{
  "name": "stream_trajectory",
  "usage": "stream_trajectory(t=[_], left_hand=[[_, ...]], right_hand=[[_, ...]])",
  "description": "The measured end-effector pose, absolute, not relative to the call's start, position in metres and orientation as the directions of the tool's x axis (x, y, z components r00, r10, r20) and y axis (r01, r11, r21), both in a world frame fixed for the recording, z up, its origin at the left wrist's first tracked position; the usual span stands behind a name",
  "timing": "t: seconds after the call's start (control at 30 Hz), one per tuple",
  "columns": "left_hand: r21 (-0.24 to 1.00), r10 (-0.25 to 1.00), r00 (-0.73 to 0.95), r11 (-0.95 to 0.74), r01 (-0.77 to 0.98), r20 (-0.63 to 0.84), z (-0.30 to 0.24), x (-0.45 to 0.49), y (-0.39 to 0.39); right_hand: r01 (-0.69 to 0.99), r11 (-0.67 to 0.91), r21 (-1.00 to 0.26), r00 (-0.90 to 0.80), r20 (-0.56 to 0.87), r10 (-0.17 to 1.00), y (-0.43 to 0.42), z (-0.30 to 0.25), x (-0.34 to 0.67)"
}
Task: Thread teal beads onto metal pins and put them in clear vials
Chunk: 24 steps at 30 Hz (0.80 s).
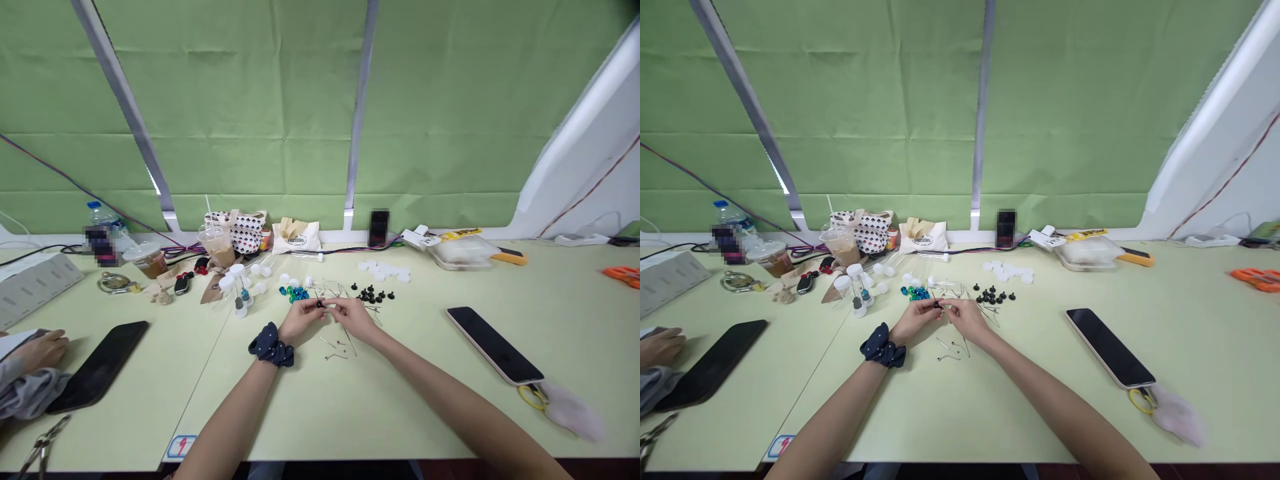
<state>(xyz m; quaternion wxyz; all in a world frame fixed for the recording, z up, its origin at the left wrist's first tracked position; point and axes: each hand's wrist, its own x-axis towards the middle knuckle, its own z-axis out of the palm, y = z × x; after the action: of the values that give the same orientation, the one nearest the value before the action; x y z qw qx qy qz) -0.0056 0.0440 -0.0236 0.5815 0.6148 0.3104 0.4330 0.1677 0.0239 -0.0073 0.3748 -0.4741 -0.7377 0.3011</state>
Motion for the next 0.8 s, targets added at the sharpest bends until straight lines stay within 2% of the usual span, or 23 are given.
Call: stream_trajectory(t=[0.2, 0.43, 0.8], left_hand=[[0.985, 0.876, 0.459, -0.087, -0.147, 0.146, -0.0242, -0.0046, 0.0436], [0.984, 0.885, 0.433, -0.131, -0.12, 0.17, -0.0273, -0.0054, 0.0437], [0.98, 0.929, 0.31, -0.188, -0.069, 0.2, -0.0264, -0.003, 0.0413]], right_hand=[[0.464, 0.388, -0.796, -0.257, 0.298, 0.919, 0.0286, -0.0143, 0.17], [0.463, 0.39, -0.796, -0.254, 0.303, 0.919, 0.0259, -0.0131, 0.1711], [0.486, 0.407, -0.774, -0.256, 0.319, 0.913, 0.0245, -0.0111, 0.1729]])
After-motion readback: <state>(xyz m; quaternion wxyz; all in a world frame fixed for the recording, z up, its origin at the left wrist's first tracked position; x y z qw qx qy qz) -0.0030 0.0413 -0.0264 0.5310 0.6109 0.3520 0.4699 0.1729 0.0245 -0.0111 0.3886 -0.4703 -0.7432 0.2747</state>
